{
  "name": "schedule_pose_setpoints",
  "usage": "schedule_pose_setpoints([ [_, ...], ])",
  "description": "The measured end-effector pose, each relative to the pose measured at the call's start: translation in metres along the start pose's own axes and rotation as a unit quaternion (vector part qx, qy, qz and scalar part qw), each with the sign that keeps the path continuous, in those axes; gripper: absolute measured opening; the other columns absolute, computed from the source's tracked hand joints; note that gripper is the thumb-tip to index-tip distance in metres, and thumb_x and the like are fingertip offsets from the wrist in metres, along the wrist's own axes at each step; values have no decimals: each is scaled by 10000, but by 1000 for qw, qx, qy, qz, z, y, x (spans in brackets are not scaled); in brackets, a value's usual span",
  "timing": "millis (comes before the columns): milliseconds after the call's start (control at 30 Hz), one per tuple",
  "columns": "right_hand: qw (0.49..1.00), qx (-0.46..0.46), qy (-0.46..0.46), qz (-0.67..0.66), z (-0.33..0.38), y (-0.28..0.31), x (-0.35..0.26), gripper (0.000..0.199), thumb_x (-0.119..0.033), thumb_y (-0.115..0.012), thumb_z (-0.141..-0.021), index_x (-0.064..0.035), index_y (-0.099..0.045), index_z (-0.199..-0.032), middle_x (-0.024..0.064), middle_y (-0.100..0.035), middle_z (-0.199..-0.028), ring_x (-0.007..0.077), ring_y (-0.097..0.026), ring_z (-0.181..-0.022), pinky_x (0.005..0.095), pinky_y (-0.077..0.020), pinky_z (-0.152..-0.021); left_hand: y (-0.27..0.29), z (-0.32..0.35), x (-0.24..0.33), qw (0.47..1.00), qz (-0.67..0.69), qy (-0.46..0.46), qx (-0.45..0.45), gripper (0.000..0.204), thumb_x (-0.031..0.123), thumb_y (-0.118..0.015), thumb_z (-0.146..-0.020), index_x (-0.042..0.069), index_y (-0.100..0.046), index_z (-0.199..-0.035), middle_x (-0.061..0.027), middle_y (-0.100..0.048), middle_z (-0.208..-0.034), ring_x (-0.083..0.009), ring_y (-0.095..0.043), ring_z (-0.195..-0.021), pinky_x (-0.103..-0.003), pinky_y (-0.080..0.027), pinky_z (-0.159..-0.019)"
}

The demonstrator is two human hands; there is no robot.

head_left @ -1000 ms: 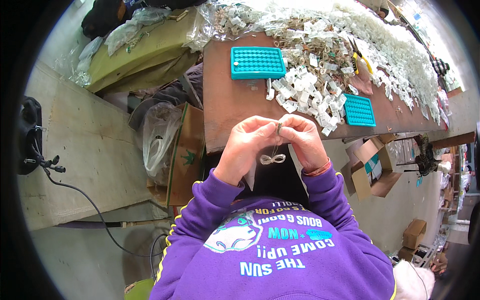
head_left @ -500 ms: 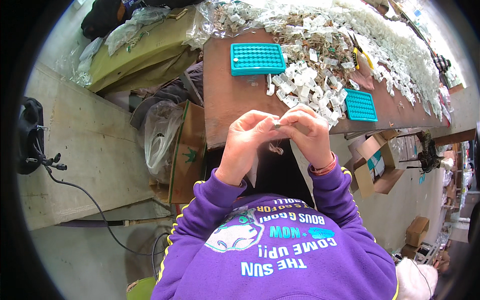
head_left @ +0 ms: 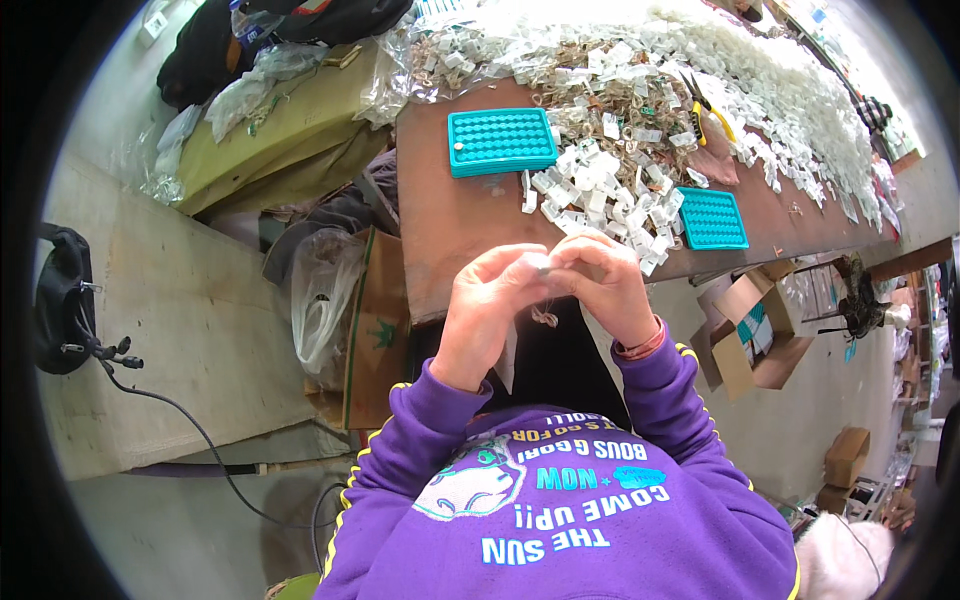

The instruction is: The person assembles small white plastic electronic components by hand, inserting metal pins and placing them into a teal tray. They occasionally use yellow-handled pliers to adjust parts. The workspace is cluttered with loose components and plastic debris.

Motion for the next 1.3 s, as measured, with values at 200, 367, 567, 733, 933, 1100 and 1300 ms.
schedule_pose_setpoints([
  [200, 972, 11, -140, -189, 15, 2, 28, 111, 14, -628, -859, -7, -603, -965, 65, -665, -907, 132, -648, -804, 252, -518, -728, 20, -27, 46, 918, -344, -165, 111, 251, 207, -660, -891, 26, -653, -1065, -59, -667, -948, -123, -639, -802, -263, -512, -697],
  [367, 935, -8, -154, -321, 24, -1, 25, 95, 19, -550, -921, 1, -555, -1015, 128, -675, -948, 195, -675, -906, 295, -547, -813, 2, -81, 48, 673, -705, -192, 112, 291, 267, -711, -818, 63, -609, -998, -115, -668, -878, -271, -663, -773, -374, -518, -685],
  [567, 905, 31, -171, -388, 31, 14, 27, 102, -10, -569, -917, -6, -555, -1017, 126, -676, -926, 204, -677, -878, 314, -544, -806, -2, -103, 36, 633, -746, -155, 134, 184, 217, -681, -804, 100, -579, -903, -100, -680, -812, -324, -660, -782, -424, -517, -697],
  [733, 885, 25, -230, -404, 23, 14, 40, 121, -79, -600, -912, -30, -553, -1012, 108, -664, -923, 195, -666, -857, 316, -535, -803, 34, -83, 49, 851, -501, -116, 109, 280, 119, -701, -828, 17, -585, -1062, -86, -681, -833, -171, -676, -758, -280, -527, -684],
  [933, 837, -29, -261, -481, -4, -16, 40, 154, -93, -641, -896, -33, -592, -1028, 74, -661, -957, 146, -660, -840, 260, -535, -756, 29, -49, 27, 999, -12, 38, -35, 265, 117, -599, -929, -26, -549, -1146, -108, -645, -1002, -164, -632, -872, -263, -513, -777],
  [1100, 811, -50, -267, -518, -10, -37, 33, 129, -93, -613, -915, -17, -610, -1019, 48, -659, -945, 106, -654, -826, 222, -525, -730, 16, -21, 24, 994, -104, -19, -7, 207, 134, -597, -939, -16, -600, -1082, -60, -646, -999, -110, -609, -875, -245, -500, -791],
  [1300, 800, -33, -279, -530, -5, -40, 32, 178, -93, -579, -937, -6, -575, -1092, 65, -663, -953, 118, -670, -809, 233, -564, -709, 15, -10, 26, 986, -158, -53, 22, 203, 129, -646, -902, -10, -602, -1044, -52, -660, -987, -90, -609, -897, -229, -484, -810],
])
Point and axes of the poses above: each hand's wrist, its own z-axis away from the middle knuckle, its own y-axis out of the back of the hand, x = y × z, the point moved 8 cm from there along -z, towards the middle knuckle
